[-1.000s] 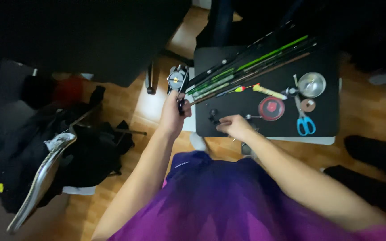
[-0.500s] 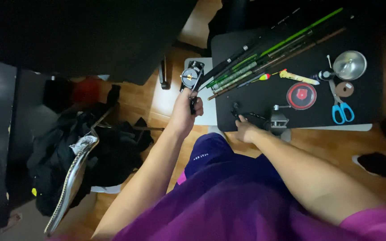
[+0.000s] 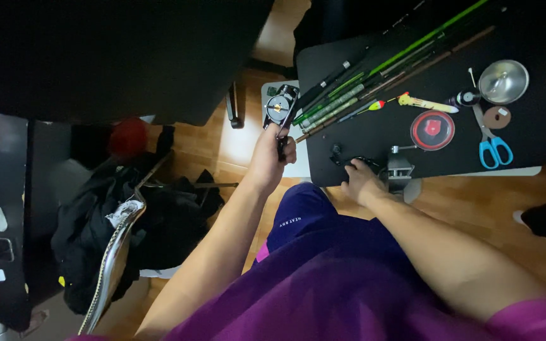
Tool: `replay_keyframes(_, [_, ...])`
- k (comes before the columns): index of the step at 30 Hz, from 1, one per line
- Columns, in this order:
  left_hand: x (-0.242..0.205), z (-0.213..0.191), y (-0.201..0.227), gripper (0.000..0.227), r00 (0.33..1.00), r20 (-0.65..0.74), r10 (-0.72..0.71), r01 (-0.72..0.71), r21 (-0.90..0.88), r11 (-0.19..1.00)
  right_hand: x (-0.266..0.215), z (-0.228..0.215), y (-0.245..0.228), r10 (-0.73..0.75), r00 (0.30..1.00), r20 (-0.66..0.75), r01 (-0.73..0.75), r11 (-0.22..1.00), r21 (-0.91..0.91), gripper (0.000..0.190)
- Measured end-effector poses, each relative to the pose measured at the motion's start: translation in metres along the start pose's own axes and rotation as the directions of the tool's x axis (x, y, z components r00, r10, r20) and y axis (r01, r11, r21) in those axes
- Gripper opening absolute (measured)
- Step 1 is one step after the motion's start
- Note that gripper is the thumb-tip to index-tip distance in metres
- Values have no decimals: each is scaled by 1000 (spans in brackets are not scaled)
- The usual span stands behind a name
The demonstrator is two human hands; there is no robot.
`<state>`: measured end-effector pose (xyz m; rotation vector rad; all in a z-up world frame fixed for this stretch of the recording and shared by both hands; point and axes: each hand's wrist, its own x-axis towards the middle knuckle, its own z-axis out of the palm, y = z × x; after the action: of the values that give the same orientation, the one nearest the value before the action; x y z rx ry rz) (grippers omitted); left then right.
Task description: Assembling the components of a spinning fishing reel by attaching the spool and handle.
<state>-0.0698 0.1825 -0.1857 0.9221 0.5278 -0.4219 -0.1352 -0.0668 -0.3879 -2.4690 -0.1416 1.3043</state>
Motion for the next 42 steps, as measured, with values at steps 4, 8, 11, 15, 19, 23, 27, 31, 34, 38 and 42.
replay_keyframes(4, [0, 8, 0, 20, 1000, -11, 7, -7, 41, 999, -11, -12, -8, -4, 983, -182, -16, 994, -108, 69])
replay_keyframes(8, [5, 7, -3, 20, 999, -18, -50, 50, 4, 999, -20, -22, -15, 92, 996, 14, -91, 994, -56, 79])
replay_keyframes(11, [4, 7, -2, 22, 997, -20, -80, 80, -25, 997, -19, -13, -10, 68, 994, 84, -58, 991, -122, 85])
replay_keyframes(15, [7, 7, -5, 23, 993, 2, -117, 117, -67, 991, -34, -17, -13, 21, 995, 96, -7, 990, -140, 84])
replay_keyframes(19, [2, 15, -4, 22, 992, -23, -126, 124, -57, 991, -24, -3, -6, 78, 985, 155, -53, 986, -157, 82])
replay_keyframes(23, [4, 18, -6, 19, 991, -27, -128, 127, -38, 991, -12, 11, 5, -19, 997, 70, 30, 986, -166, 80])
replay_keyframes(27, [2, 19, -10, 25, 992, -37, -118, 117, -40, 992, -33, -12, -18, 14, 993, 114, 2, 990, -140, 81])
replay_keyframes(31, [6, 22, -12, 21, 992, -38, -120, 119, -34, 992, -48, -32, -35, 60, 990, 125, -39, 986, -162, 79])
replay_keyframes(34, [8, 16, -20, 21, 992, -19, -126, 124, -83, 989, -51, -30, -38, 65, 994, 89, -49, 985, -163, 71])
replay_keyframes(38, [5, 24, -15, 23, 991, 3, -130, 130, -66, 989, -55, -37, -42, 85, 992, 95, -67, 982, -176, 68])
replay_keyframes(42, [9, 20, -21, 27, 992, -9, -129, 129, -9, 992, -56, -34, -42, 74, 996, 50, -64, 981, -181, 62])
